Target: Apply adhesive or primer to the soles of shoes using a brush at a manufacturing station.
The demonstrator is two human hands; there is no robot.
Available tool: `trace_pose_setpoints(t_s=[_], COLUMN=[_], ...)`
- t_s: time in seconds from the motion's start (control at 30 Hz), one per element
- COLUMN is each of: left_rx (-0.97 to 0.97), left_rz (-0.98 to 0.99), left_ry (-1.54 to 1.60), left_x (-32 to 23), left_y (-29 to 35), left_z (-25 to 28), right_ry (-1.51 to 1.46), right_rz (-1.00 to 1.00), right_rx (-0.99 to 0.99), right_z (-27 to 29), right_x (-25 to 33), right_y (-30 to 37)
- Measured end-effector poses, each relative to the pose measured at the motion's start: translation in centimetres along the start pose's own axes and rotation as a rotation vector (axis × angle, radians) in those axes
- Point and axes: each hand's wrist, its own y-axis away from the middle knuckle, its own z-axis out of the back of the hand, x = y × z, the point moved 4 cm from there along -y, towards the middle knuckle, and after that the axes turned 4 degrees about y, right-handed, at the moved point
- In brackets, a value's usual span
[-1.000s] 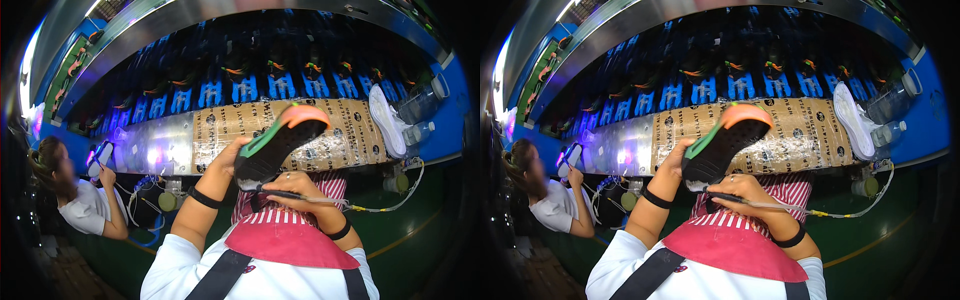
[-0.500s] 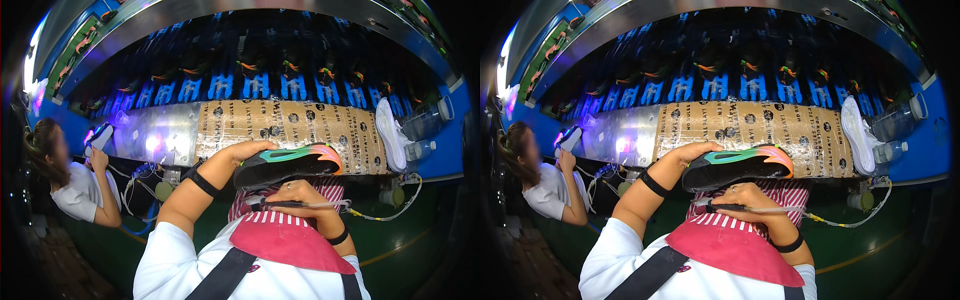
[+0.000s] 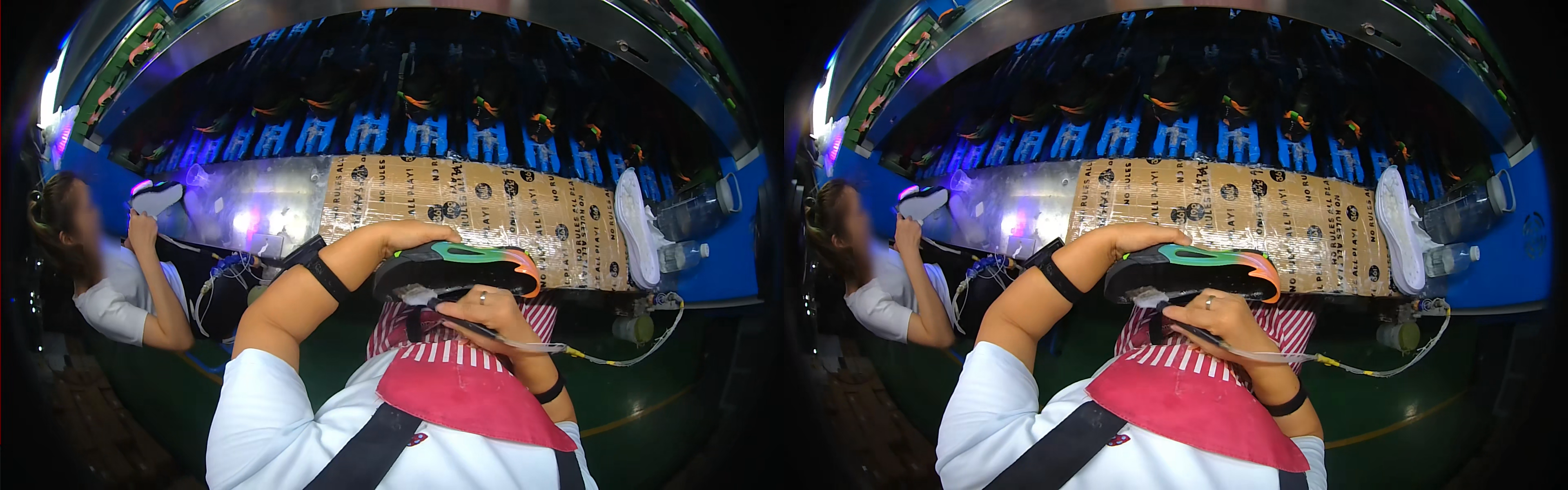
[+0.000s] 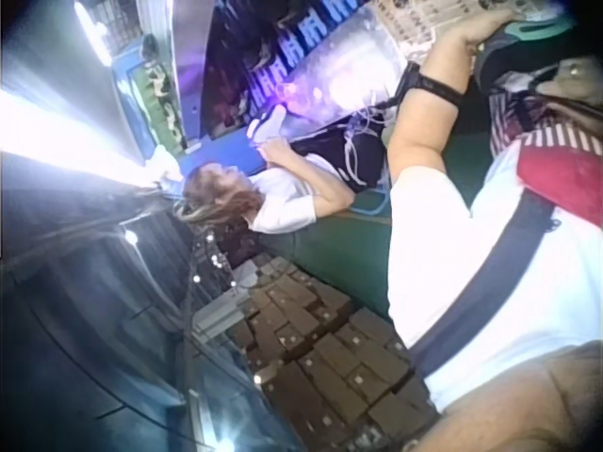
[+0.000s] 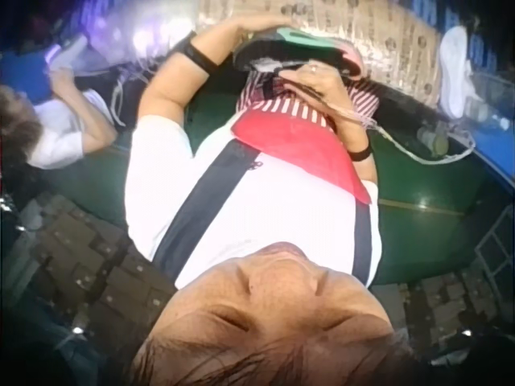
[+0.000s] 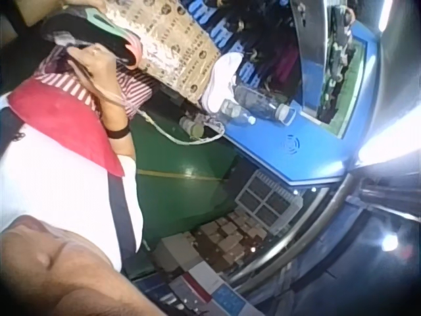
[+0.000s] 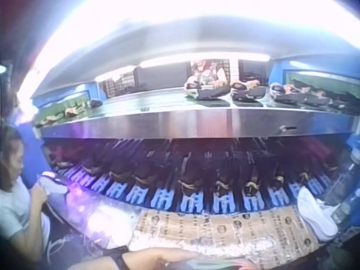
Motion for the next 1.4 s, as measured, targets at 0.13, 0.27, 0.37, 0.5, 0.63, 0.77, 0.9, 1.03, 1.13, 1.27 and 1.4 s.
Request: trace_pose_setpoints(t_s=[0.13,0.27,0.37,0.5,0.63,0.77,0.9,1.03,1.13,1.27,1.4], left_rx=[0.080,0.024,0.026,-0.056,-0.035,-0.140,-0.177,-0.201,-0.260,-0.184,-0.125], left_rz=[-0.012,0.019,0.034,-0.010,-0.028,0.036,0.010,0.072,0.031,0.034,-0.019], left_ry=[-0.077,-0.119,-0.138,-0.216,-0.175,-0.193,-0.112,0.004,0.105,0.435,0.616], left_x=[-0.6,-0.6,0.4,0.3,-0.2,0.6,1.3,1.8,1.8,4.0,5.1], left_y=[0.7,1.3,0.2,1.0,2.2,2.3,2.7,3.2,3.7,2.8,2.0], left_z=[-0.2,0.5,1.4,1.9,1.8,3.1,3.7,4.1,3.5,2.0,-0.2], right_ry=[0.083,0.071,0.162,0.188,0.281,0.261,0.308,0.292,0.068,-0.149,-0.292], right_rz=[-0.001,-0.023,0.049,0.033,0.035,0.034,0.021,-0.013,-0.125,-0.302,-0.542], right_rx=[0.179,0.018,0.025,0.097,-0.066,0.102,-0.003,-0.010,-0.074,-0.185,-0.322], right_z=[-0.6,-0.2,-0.9,-0.9,-0.6,-1.1,-1.0,-1.0,-1.2,0.1,0.0], right_x=[0.0,-0.2,-0.7,-0.1,-0.5,-0.1,-0.6,-0.2,-0.8,-1.3,-4.9], right_y=[0.7,1.1,1.4,1.6,1.7,1.8,1.8,1.5,1.7,0.7,1.9])
